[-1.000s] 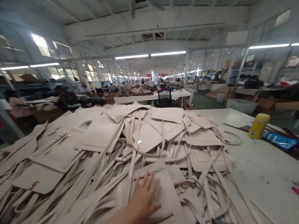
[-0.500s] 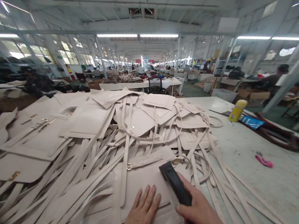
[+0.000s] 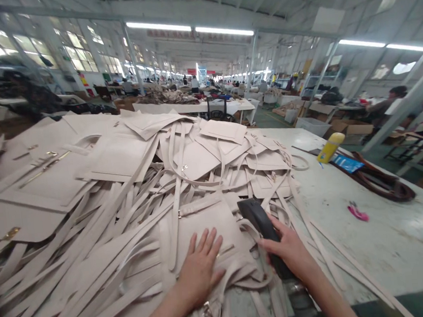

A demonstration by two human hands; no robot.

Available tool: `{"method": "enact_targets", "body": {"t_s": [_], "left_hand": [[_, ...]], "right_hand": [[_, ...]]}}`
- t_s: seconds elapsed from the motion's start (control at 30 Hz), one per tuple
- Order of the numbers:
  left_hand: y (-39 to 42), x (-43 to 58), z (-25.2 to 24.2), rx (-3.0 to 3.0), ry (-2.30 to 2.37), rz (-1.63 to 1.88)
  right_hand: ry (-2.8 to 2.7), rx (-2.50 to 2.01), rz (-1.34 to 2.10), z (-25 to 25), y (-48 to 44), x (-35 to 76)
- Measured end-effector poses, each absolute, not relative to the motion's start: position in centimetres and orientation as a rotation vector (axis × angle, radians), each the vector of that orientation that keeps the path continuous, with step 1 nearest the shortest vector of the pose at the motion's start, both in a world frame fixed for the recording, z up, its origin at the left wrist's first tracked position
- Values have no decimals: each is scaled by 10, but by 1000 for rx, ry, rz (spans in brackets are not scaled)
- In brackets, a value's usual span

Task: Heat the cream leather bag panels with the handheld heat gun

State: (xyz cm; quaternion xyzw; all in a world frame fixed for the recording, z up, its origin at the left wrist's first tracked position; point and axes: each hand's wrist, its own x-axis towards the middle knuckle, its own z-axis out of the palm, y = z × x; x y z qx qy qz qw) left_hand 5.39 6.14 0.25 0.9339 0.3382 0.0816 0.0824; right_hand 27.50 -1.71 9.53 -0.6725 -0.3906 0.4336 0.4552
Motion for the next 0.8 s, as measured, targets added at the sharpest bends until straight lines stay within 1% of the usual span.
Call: {"method": "enact_targets", "body": {"t_s": [0.13, 0.23, 0.3, 0.43, 0.6, 0.8], "left_hand": [[78, 66, 0, 2820, 1077, 306], [79, 67, -4, 2847, 1055, 330], [78, 66, -4, 2852, 1058, 340], [75, 65, -3, 2846, 1065, 360], [74, 63, -1, 2821, 1055, 385], [75, 63, -2, 2815, 1044, 382]], "right_hand": [[-862, -1748, 1192, 81, -90, 273], [-899, -1715, 1155, 65, -116, 262], [-900, -1658, 1143, 57, -114, 252], [-784, -1551, 1326, 50, -82, 239], [-707, -1595, 1111, 54, -60, 253], [-807, -1514, 1395, 31, -89, 268]]}}
